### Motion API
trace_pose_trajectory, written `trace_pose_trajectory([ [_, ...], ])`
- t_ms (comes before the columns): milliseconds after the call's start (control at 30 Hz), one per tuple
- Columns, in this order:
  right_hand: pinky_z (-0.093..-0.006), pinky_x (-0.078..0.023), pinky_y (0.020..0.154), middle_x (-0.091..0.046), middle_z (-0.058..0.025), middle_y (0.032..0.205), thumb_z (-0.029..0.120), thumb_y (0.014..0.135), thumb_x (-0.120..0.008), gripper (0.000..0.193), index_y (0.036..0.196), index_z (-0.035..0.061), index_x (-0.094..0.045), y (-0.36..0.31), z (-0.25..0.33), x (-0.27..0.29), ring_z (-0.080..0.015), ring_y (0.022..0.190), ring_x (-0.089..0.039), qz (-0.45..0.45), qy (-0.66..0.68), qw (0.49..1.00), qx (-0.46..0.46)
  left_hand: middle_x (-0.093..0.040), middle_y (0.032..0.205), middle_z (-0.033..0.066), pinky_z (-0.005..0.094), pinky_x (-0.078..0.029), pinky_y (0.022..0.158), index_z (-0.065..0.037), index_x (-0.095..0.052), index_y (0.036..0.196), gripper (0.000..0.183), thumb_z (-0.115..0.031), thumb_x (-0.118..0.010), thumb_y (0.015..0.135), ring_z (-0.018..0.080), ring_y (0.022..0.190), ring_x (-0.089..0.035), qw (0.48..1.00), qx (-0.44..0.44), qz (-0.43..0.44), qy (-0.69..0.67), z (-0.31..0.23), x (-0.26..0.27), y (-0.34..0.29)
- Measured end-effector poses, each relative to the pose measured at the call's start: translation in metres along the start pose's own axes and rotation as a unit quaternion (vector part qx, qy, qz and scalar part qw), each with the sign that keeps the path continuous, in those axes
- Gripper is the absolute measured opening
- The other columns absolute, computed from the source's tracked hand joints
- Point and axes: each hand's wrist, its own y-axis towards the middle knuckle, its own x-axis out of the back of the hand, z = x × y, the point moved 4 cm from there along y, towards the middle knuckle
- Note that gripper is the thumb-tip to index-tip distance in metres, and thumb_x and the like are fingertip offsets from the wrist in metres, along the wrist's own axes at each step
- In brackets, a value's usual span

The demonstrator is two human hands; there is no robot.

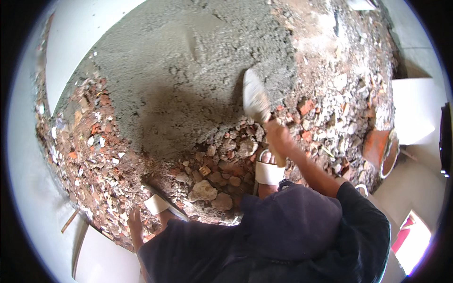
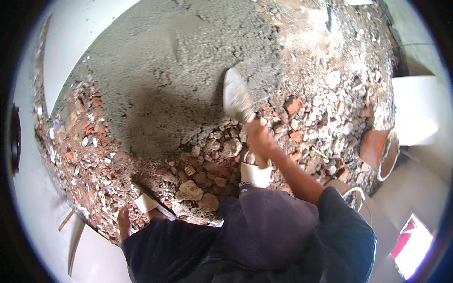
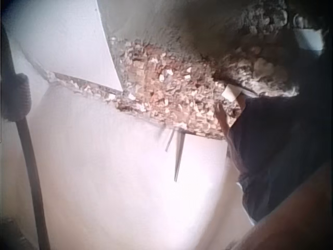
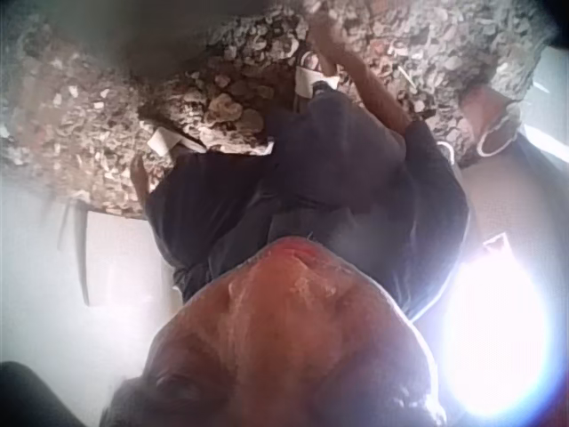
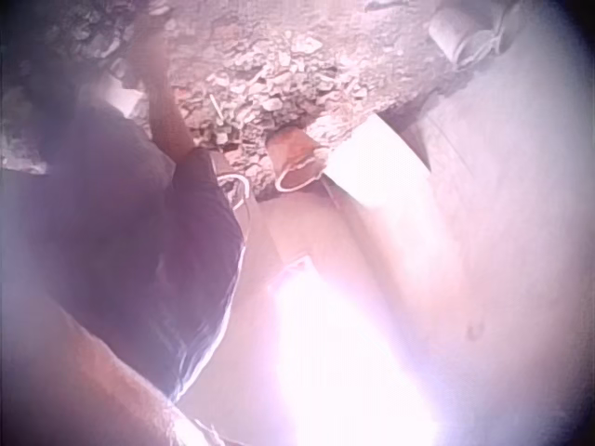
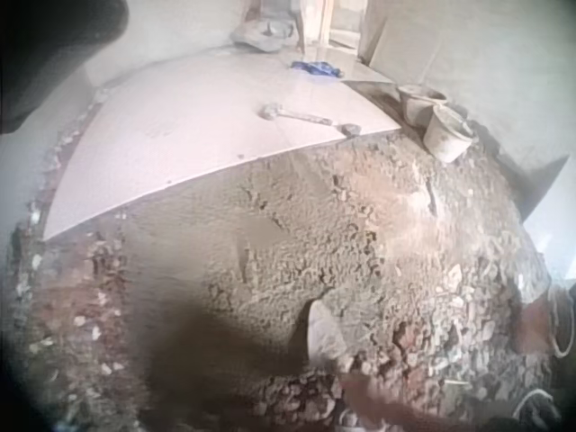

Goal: The person spreads cement on the floor using a trowel and then places a large white tile onto the cement. They use a rubber mallet to tap the tile into place.

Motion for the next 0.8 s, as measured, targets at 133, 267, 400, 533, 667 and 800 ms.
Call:
trace_pose_trajectory([
  [133, -0.0378, -0.049, 0.052, -0.060, -0.0144, 0.075, 0.035, 0.095, -0.045, 0.037, 0.101, -0.0012, -0.054, 0.015, 0.042, -0.024, -0.0196, 0.058, -0.061, 0.131, 0.374, 0.916, -0.061, -0.061, 0.114, 0.0215, 0.0364, -0.043, 0.093, 0.003, -0.056, 0.120, 0.049, -0.037, -0.052, 0.092, 0.0307, 0.107, -0.057, 0.998, -0.016, -0.040, 0.049, -0.013, 0.008, 0.001],
  [267, -0.0344, -0.052, 0.050, -0.060, -0.0141, 0.074, 0.026, 0.091, -0.054, 0.028, 0.101, -0.0004, -0.056, 0.109, 0.065, 0.007, -0.0218, 0.065, -0.063, -0.023, 0.263, 0.965, 0.008, -0.061, 0.114, 0.0227, 0.0375, -0.043, 0.093, 0.002, -0.056, 0.119, 0.049, -0.038, -0.054, 0.091, 0.0326, 0.107, -0.057, 0.999, 0.009, -0.030, 0.028, -0.016, 0.006, -0.004],
  [400, -0.0271, -0.056, 0.052, -0.061, -0.0163, 0.074, 0.020, 0.091, -0.053, 0.025, 0.101, -0.0035, -0.054, 0.128, 0.117, -0.015, -0.0217, 0.064, -0.065, 0.213, 0.032, 0.972, 0.090, -0.061, 0.112, 0.0214, 0.0369, -0.043, 0.093, 0.002, -0.058, 0.116, 0.049, -0.040, -0.054, 0.091, 0.0310, 0.106, -0.058, 0.999, -0.020, -0.045, 0.014, -0.016, 0.003, -0.011],
  [533, -0.0356, -0.055, 0.052, -0.064, -0.0148, 0.073, 0.016, 0.090, -0.050, 0.021, 0.098, -0.0029, -0.055, 0.088, 0.159, -0.024, -0.0242, 0.063, -0.066, 0.208, -0.052, 0.956, 0.199, -0.063, 0.111, 0.0202, 0.0376, -0.046, 0.089, -0.002, -0.059, 0.117, 0.047, -0.041, -0.054, 0.091, 0.0319, 0.102, -0.061, 0.994, 0.077, -0.018, -0.073, -0.003, -0.002, -0.009],
  [667, -0.0411, -0.054, 0.051, -0.067, -0.0165, 0.081, 0.012, 0.087, -0.050, 0.018, 0.099, 0.0003, -0.057, 0.123, 0.138, 0.018, -0.0297, 0.068, -0.068, 0.015, -0.201, 0.956, 0.211, -0.063, 0.110, 0.0220, 0.0381, -0.045, 0.091, -0.001, -0.059, 0.116, 0.045, -0.039, -0.054, 0.091, 0.0332, 0.107, -0.059, 0.999, -0.007, -0.047, 0.023, -0.003, 0.000, -0.006],
  [800, -0.0433, -0.056, 0.064, -0.067, -0.0193, 0.085, 0.014, 0.088, -0.050, 0.017, 0.098, 0.0013, -0.056, 0.200, 0.063, 0.068, -0.0347, 0.081, -0.068, -0.015, -0.308, 0.946, 0.098, -0.063, 0.111, 0.0222, 0.0383, -0.046, 0.089, -0.002, -0.058, 0.117, 0.045, -0.038, -0.054, 0.091, 0.0336, 0.106, -0.060, 0.999, -0.003, -0.044, -0.013, 0.000, -0.001, -0.013],
])
